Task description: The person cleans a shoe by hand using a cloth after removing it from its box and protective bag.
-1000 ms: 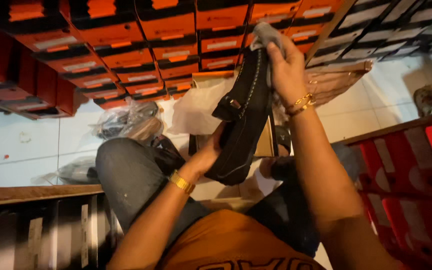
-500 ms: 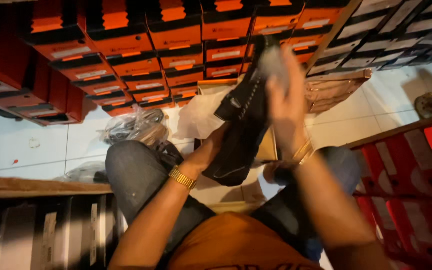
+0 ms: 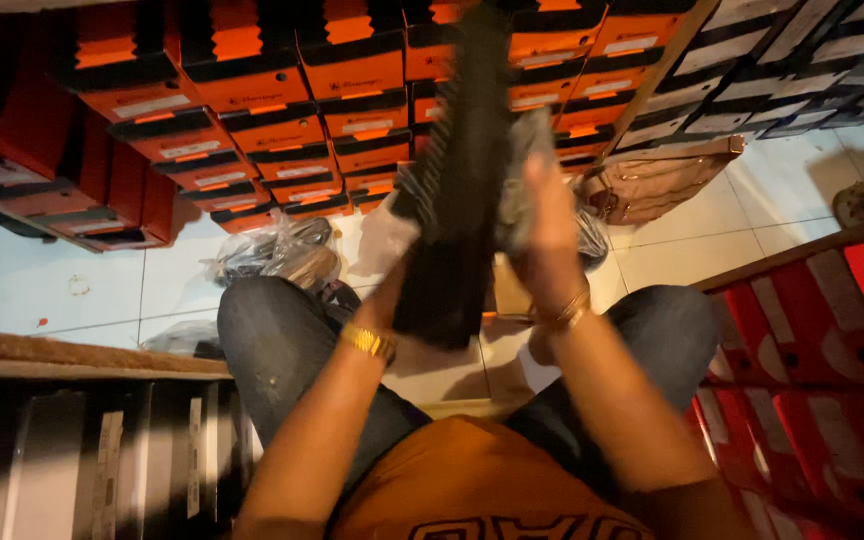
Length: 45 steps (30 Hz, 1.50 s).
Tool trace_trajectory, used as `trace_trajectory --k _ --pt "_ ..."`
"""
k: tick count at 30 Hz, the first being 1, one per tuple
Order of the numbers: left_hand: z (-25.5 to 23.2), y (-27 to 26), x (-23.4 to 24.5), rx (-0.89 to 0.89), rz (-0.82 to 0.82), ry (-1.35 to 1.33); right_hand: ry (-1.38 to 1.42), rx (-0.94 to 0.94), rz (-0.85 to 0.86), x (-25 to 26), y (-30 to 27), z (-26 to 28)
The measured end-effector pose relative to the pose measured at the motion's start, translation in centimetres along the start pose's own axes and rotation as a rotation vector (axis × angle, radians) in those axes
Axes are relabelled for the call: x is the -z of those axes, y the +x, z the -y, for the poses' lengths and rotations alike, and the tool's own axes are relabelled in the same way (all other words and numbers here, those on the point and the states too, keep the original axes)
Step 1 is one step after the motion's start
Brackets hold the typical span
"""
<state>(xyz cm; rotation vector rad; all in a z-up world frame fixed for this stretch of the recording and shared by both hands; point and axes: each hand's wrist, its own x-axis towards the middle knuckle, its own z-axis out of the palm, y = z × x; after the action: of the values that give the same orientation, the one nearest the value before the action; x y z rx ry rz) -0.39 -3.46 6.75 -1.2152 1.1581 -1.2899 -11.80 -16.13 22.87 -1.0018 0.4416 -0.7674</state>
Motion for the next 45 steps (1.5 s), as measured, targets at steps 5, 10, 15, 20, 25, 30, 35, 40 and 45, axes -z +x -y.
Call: trace_trajectory --k 5,10,15,20,25,30,35,40,45 --pt "3.6 5.0 -5.9 -0.154 0.132 1.512 -0.664 0.662 0.288 -0.3 -6.5 -2.4" --pt "5.0 1.2 -2.3 -0.01 -0.03 1.356 -0.86 0.835 0.28 1.3 0.8 1.9" --pt "4.0 4.1 -1.9 0.158 -0.088 1.516 -0.821 1.001 0.339 -2.6 1.4 2.7" --pt "0.9 5.6 -9.6 0.142 0.105 1.437 -0.793 0.594 0.589 0.9 -7.3 -1.6" --pt "3.3 2.4 -5.0 -0.58 0.224 2.638 -0.202 0.064 0.17 6.1 -5.8 -4.8" --pt "8.0 5.8 -3.5 -1.352 -0.113 3.17 -0.183 0.113 0.129 -0.4 -6.3 -1.8" --pt "15.5 3.3 0.0 -1.962 1.203 3.01 -0.026 0.023 -0.085 0.5 -4.3 -2.1" --pt "16.2 1.3 2.1 -1.182 0.512 3.723 -0.434 0.161 -0.06 4.0 -0.6 -0.7" --pt "18.9 1.5 2.4 -1.047 0.553 3.68 -0.741 0.388 0.176 0.8 0.9 4.8"
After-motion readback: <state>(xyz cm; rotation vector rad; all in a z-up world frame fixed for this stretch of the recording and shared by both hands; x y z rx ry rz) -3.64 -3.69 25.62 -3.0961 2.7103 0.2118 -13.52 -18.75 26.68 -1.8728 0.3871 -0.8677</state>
